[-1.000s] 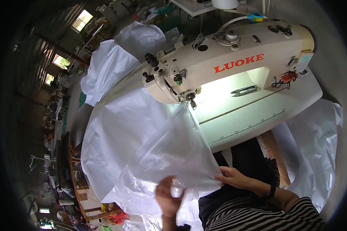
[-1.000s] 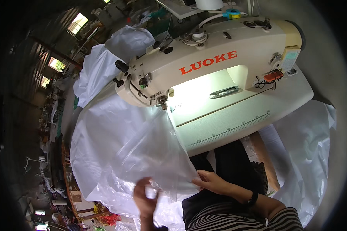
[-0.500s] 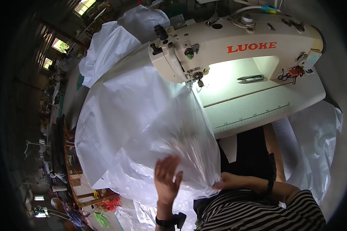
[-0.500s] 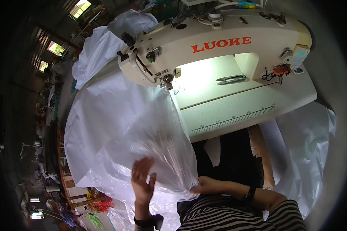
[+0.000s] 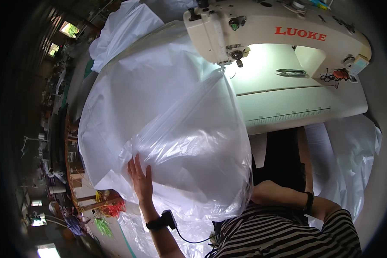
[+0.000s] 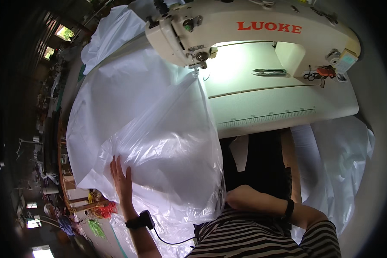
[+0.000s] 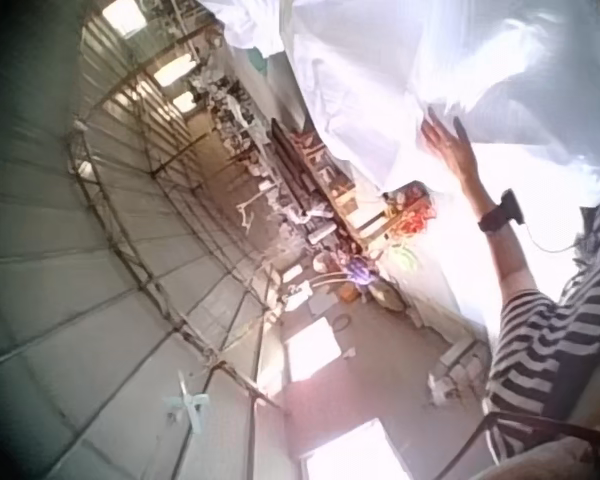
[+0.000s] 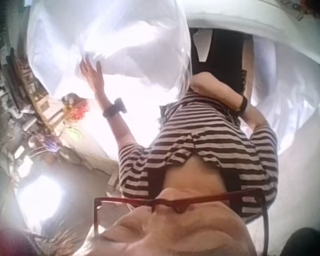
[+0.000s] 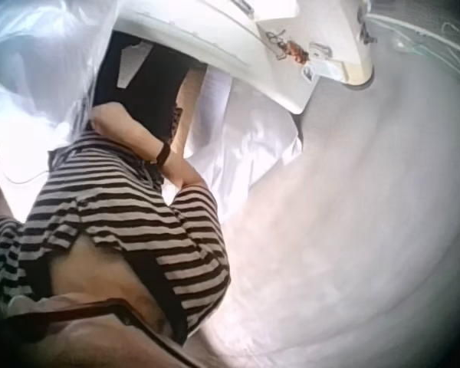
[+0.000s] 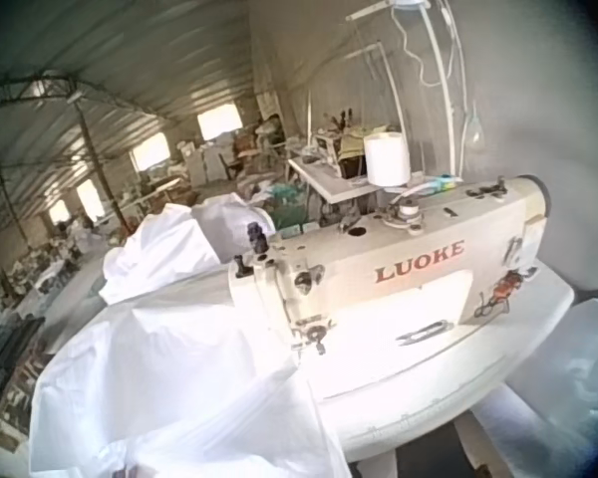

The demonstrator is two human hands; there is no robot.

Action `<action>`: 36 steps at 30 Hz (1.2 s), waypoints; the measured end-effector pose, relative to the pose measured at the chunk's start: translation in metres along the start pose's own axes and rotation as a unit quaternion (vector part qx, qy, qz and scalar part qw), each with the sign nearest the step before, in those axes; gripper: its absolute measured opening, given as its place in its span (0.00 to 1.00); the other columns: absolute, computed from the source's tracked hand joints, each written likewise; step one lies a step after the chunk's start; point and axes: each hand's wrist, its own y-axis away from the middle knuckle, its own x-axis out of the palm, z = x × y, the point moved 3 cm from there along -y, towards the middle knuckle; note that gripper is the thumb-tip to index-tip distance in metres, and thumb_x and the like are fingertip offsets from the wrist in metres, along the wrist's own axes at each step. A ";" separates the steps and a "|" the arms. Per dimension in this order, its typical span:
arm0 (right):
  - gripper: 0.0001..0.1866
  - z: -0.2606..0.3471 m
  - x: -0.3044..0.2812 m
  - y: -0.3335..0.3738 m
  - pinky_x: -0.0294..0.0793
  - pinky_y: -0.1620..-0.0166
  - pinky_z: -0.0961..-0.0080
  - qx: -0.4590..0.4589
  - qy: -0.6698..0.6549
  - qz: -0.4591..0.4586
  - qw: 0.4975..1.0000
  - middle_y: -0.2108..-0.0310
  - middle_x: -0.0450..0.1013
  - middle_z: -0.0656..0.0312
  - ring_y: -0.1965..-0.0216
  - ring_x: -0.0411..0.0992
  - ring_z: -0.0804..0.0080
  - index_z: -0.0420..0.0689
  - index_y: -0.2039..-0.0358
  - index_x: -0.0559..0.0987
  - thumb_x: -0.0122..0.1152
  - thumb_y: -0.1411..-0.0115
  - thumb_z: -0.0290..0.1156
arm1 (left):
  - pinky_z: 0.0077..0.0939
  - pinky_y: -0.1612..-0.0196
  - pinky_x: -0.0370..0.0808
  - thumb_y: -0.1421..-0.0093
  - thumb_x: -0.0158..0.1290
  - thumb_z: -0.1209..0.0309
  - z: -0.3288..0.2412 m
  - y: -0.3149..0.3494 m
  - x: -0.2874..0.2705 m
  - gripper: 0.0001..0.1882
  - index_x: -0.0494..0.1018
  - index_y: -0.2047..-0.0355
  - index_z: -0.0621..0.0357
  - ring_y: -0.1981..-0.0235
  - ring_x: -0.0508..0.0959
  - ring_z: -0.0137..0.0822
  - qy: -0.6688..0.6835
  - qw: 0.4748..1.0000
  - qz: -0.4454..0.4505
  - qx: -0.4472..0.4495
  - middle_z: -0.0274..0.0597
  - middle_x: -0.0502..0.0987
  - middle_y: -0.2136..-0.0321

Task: Sewing large white plastic sheets using an industrial sewing machine.

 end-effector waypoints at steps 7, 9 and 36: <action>0.17 0.065 -0.059 -0.014 0.78 0.64 0.65 -0.029 -0.078 -0.117 0.990 0.66 0.79 0.55 0.67 0.78 0.56 0.44 0.61 0.81 0.57 0.37 0.45 | 0.51 0.35 0.58 0.36 0.53 0.68 0.019 -0.018 0.000 0.30 0.59 0.34 0.51 0.38 0.62 0.57 -0.002 1.000 -0.020 0.014 0.52 0.65 0.40; 0.23 0.051 -0.042 -0.023 0.76 0.57 0.61 0.024 -0.157 -0.079 0.984 0.64 0.78 0.50 0.63 0.77 0.54 0.43 0.56 0.82 0.54 0.34 0.50 | 0.51 0.36 0.59 0.36 0.53 0.68 0.019 -0.025 0.002 0.30 0.59 0.35 0.51 0.40 0.63 0.57 -0.003 0.999 -0.041 0.034 0.51 0.66 0.42; 0.06 0.032 -0.135 0.035 0.78 0.68 0.71 -0.046 -0.076 -0.382 0.920 0.70 0.79 0.60 0.71 0.79 0.62 0.44 0.67 0.81 0.64 0.40 0.33 | 0.55 0.35 0.59 0.47 0.52 0.74 -0.065 -0.096 -0.264 0.05 0.74 0.69 0.52 0.44 0.70 0.45 -0.307 0.820 -0.455 0.160 0.34 0.73 0.44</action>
